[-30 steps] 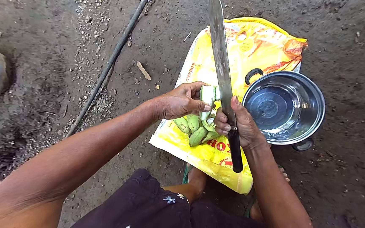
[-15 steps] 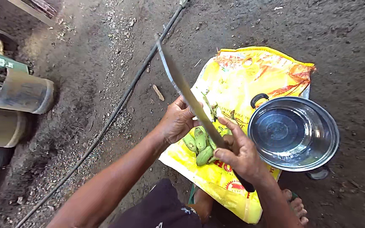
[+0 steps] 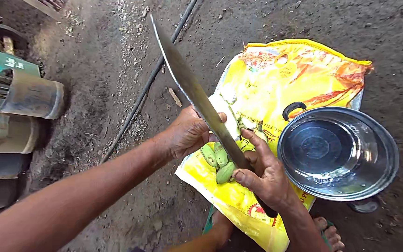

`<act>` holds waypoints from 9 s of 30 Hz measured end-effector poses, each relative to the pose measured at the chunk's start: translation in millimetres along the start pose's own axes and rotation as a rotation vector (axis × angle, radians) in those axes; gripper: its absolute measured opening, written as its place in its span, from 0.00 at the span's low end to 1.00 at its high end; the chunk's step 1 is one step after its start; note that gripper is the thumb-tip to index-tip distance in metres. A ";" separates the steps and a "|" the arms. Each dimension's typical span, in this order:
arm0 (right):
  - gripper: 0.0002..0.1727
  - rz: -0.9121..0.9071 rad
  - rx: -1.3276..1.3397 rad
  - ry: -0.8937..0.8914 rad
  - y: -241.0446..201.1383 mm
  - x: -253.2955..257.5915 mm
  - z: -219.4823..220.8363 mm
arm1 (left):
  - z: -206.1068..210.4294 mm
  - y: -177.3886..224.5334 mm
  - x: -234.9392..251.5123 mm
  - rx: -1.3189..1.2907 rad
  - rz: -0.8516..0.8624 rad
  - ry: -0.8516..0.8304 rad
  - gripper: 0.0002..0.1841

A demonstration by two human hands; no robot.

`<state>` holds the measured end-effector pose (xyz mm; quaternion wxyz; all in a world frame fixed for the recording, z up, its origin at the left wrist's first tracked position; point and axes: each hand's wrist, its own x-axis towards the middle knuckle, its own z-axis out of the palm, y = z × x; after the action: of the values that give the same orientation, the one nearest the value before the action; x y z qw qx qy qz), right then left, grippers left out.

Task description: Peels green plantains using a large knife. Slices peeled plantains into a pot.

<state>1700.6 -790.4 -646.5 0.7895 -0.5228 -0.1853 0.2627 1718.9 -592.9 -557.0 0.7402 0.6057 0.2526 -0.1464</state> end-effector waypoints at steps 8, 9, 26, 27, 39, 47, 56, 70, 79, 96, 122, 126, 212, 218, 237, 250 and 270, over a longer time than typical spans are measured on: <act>0.46 0.040 0.075 -0.049 2.5 -3.7 3.1 | -9.2 -29.5 -19.6 -0.170 0.138 -0.019 0.17; 0.47 0.040 0.066 -0.053 0.1 -3.5 3.9 | -6.8 -26.4 -21.8 -0.142 0.162 0.002 0.16; 0.43 -0.004 0.152 -0.068 -1.1 5.9 14.0 | -11.3 -15.8 -20.2 -0.009 0.343 0.044 0.22; 0.42 -0.017 0.149 -0.062 -1.2 6.1 15.2 | -11.2 -15.8 -20.7 -0.005 0.353 0.049 0.22; 0.40 0.001 0.154 -0.145 -3.3 2.8 14.0 | -13.4 -21.0 -43.3 0.032 0.363 0.028 0.19; 0.37 -0.027 0.156 -0.105 0.9 0.0 21.1 | -19.6 -17.9 -49.8 0.174 0.339 0.007 0.21; 0.30 -0.005 0.235 -0.141 0.2 -0.3 19.9 | -25.0 -11.0 -49.5 0.219 0.291 -0.071 0.20; 0.18 -0.004 0.316 -0.015 3.3 -0.6 23.5 | -15.0 -18.4 -44.2 0.324 0.358 -0.104 0.26; 0.18 0.182 0.528 -0.243 9.3 3.9 -1.7 | -28.8 -13.6 -40.4 0.339 0.221 -0.160 0.24; 0.13 0.254 0.331 0.078 10.5 2.9 17.2 | -6.4 -29.5 -24.4 0.261 0.030 0.049 0.28; 0.23 0.410 0.913 -0.172 42.4 5.4 4.1 | -41.7 -42.0 -7.6 0.135 -0.054 -0.174 0.16; 0.24 0.377 0.983 -0.257 48.7 6.5 -0.9 | -42.3 -40.6 -8.0 0.085 -0.077 -0.240 0.14; 0.17 0.154 0.375 -0.069 29.5 1.5 -3.7 | -18.2 -23.3 -13.5 0.493 0.041 -0.309 0.28; 0.23 0.225 0.621 -0.155 36.8 1.6 -3.6 | -28.9 -29.7 -12.9 0.358 -0.003 -0.357 0.29; 0.27 0.506 0.832 -0.220 61.4 -6.5 -9.2 | -32.6 -61.6 -0.2 0.030 -0.222 -0.129 0.11; 0.47 0.164 -0.144 0.019 18.1 -12.2 18.2 | -35.5 -40.8 -11.3 -0.068 0.007 -0.121 0.22; 0.46 0.139 0.233 -0.130 19.9 -3.2 9.8 | -26.6 -28.7 -17.2 0.105 0.145 -0.111 0.24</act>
<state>1688.1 -778.9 -661.2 0.8112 -0.4210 -0.1673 0.3698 1684.4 -575.1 -574.8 0.7289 0.6513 0.1587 -0.1389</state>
